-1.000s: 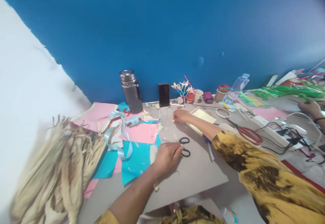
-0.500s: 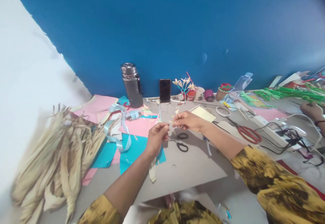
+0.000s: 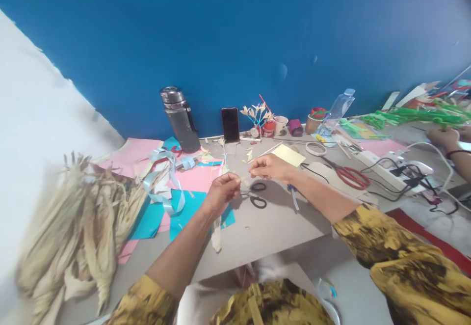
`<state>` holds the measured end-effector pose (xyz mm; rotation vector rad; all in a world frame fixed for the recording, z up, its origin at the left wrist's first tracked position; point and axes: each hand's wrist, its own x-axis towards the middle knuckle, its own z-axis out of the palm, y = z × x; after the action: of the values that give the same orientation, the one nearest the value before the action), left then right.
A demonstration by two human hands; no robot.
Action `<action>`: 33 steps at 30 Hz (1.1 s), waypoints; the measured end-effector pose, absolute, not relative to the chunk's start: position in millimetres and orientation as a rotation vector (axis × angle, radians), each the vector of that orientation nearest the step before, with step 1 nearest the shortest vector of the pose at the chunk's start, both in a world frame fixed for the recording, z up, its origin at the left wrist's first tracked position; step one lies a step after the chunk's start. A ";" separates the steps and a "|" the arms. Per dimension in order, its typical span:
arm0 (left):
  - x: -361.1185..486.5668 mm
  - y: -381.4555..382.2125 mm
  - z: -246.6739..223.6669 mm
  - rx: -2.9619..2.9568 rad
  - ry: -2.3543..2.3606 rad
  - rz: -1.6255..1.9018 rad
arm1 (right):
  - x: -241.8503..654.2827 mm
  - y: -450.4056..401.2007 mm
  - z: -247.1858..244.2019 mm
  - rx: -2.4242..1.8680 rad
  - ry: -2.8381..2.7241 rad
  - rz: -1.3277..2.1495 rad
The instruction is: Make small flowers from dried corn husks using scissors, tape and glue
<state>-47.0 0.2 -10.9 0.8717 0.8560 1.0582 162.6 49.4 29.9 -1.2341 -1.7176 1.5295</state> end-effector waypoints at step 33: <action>-42.0 2.3 -10.1 0.723 0.851 1.315 | 136.2 50.9 31.8 -1.559 -2.039 1.053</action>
<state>-42.0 2.3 -10.1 0.7229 0.8506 1.3148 136.2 50.9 31.8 -1.5585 -2.0391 1.0534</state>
